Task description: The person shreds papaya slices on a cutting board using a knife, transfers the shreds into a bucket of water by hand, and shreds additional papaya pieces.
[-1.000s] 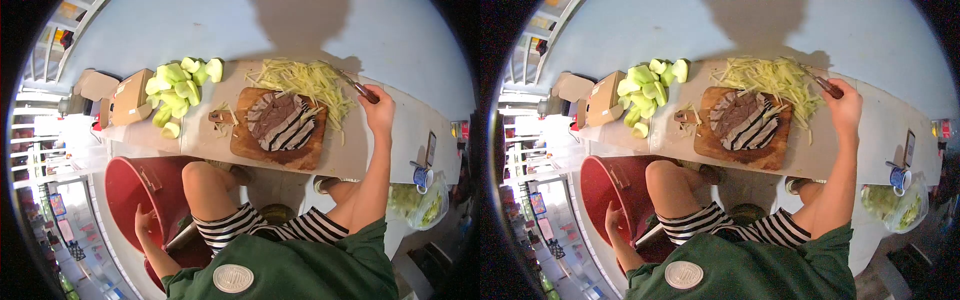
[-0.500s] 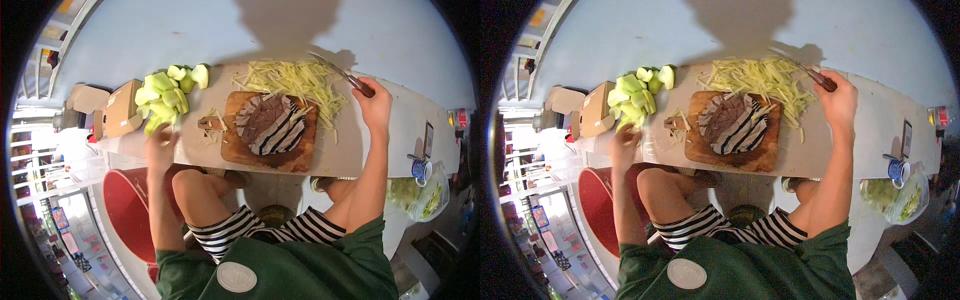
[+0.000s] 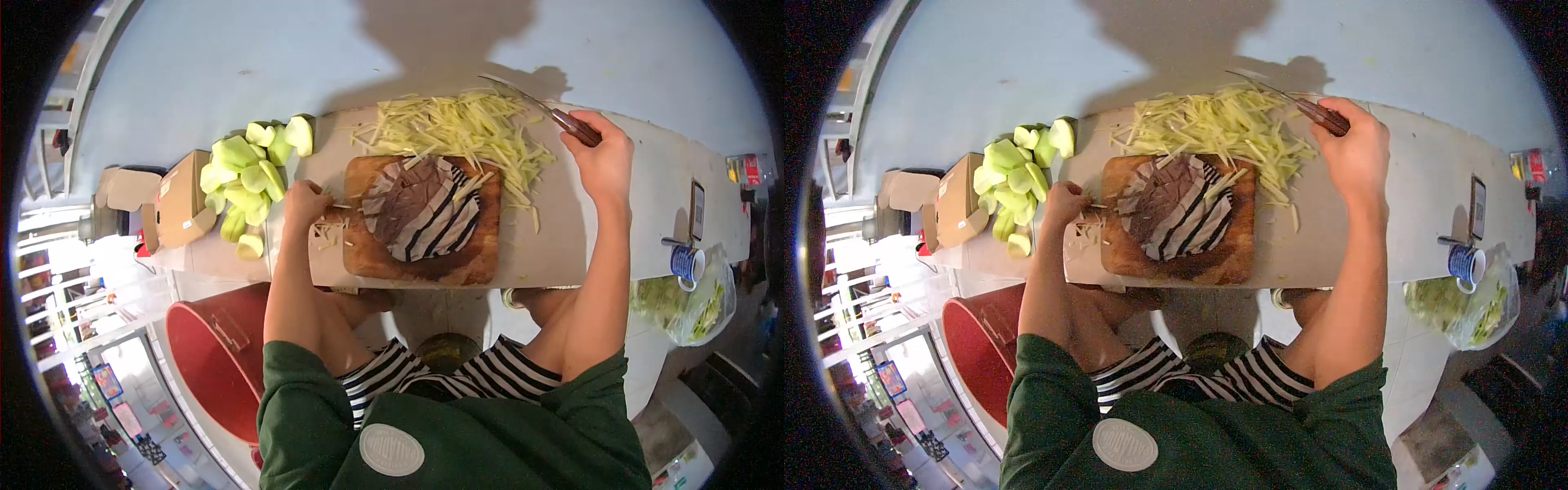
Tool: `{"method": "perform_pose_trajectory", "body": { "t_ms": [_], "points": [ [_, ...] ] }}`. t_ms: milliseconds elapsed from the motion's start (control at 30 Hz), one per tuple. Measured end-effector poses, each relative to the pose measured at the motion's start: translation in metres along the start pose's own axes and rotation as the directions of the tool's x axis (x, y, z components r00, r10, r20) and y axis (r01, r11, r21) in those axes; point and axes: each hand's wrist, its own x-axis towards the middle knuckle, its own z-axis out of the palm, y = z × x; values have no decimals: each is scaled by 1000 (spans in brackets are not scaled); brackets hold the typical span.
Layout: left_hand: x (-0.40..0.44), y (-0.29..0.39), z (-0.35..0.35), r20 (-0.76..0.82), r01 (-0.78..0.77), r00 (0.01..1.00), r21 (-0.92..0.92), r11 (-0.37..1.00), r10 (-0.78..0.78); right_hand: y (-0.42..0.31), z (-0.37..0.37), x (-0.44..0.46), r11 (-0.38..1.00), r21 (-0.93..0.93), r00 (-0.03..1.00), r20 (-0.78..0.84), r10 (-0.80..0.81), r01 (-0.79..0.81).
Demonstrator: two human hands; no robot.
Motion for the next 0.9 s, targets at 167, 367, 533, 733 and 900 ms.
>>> {"method": "perform_pose_trajectory", "body": {
  "t_ms": [167, 367, 533, 733, 900],
  "points": [
    [9, 5, 10, 25, -13, 1000, 4, 1000, 13, 0, -3, -2, 1000, 7, 1000, 13, 26, -27],
    [11, -3, -18, -3, -184, 982, -276, 943, 191, 0, -5, -3, 1000, -1, 1000, 6, 27, -27],
    [-9, 4, -19, 164, -308, 923, -226, 924, 348, 0, -8, -3, 998, -27, 999, 2, 55, -54],
    [6, -7, -6, 88, -203, 967, -300, 932, 239, 1, -5, -2, 999, 14, 999, 12, 29, -30],
    [-1, -4, -9, -44, -401, 916, -82, 912, 399, -3, -5, -1, 997, -55, 998, 34, 57, -55]
  ]
}}
